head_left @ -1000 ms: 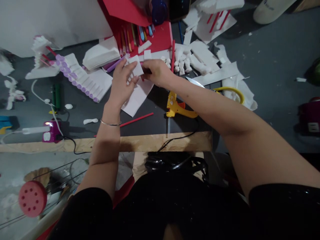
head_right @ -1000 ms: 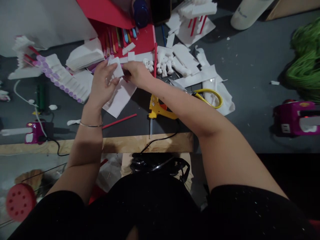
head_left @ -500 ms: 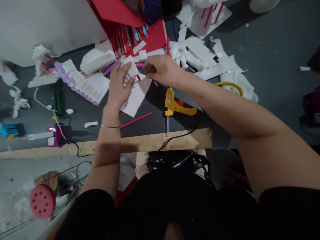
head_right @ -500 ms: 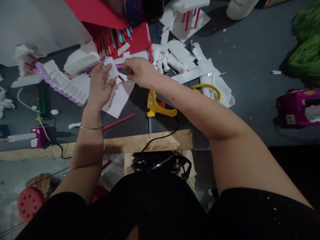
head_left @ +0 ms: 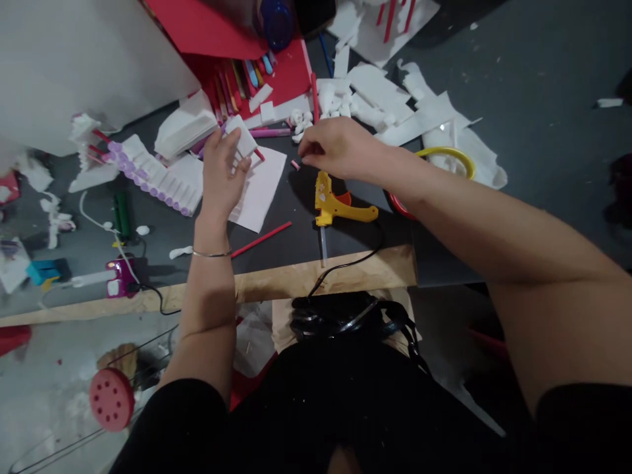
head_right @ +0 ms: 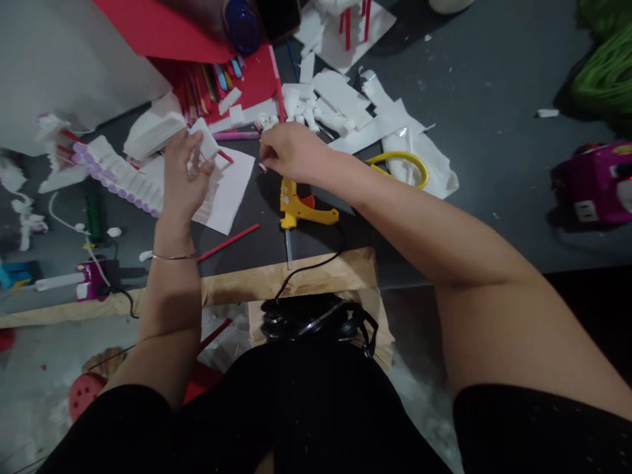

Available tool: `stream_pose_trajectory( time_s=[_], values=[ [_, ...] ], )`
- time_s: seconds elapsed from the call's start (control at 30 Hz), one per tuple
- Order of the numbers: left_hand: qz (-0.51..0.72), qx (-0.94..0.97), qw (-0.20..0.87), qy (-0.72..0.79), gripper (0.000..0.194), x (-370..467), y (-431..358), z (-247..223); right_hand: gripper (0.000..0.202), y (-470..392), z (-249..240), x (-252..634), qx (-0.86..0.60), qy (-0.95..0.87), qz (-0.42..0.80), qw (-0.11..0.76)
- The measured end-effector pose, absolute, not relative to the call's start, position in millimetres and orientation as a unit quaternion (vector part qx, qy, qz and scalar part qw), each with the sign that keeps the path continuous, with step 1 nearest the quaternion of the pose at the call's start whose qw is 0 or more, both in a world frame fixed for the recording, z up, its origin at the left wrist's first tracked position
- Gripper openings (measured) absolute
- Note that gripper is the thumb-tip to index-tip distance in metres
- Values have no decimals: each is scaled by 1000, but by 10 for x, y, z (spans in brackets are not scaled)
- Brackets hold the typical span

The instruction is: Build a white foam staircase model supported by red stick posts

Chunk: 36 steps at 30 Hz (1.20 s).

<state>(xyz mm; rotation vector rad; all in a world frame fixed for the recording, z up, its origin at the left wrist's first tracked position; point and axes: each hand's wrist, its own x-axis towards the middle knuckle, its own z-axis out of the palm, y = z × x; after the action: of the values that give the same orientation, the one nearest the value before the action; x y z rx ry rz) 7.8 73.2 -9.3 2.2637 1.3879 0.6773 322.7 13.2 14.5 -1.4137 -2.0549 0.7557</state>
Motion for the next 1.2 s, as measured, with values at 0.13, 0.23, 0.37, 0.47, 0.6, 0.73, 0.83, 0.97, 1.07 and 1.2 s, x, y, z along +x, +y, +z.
stream_pose_trajectory(
  time_s=[0.13,0.23,0.37,0.47,0.6,0.73,0.83,0.97,1.07,1.2],
  values=[
    [259,819,179,479,80,72,713,-49,14,398,172,3003,-510,-764,296,262],
    [267,817,169,483,73,81,685,-21,23,360,233,3005,-493,-792,286,221],
    [262,811,190,487,69,86,690,0,22,-67,270,3272,-505,-793,268,213],
    [256,812,209,481,66,99,705,2,19,-528,280,3511,-510,-817,217,160],
    [250,821,211,469,74,173,672,11,48,-998,283,3608,-536,-819,171,116],
    [241,839,214,438,74,278,588,38,68,-1125,267,3460,-560,-808,164,82],
    [227,852,212,420,79,332,549,38,54,-1089,285,3337,-576,-800,158,58],
    [225,855,192,427,82,366,542,-6,36,-1056,323,3275,-577,-800,160,40],
    [253,845,188,432,78,384,538,-45,37,-1080,328,3288,-581,-796,164,51],
    [268,841,187,432,76,404,515,-77,41,-1108,325,3317,-600,-774,175,101]
  ],
)
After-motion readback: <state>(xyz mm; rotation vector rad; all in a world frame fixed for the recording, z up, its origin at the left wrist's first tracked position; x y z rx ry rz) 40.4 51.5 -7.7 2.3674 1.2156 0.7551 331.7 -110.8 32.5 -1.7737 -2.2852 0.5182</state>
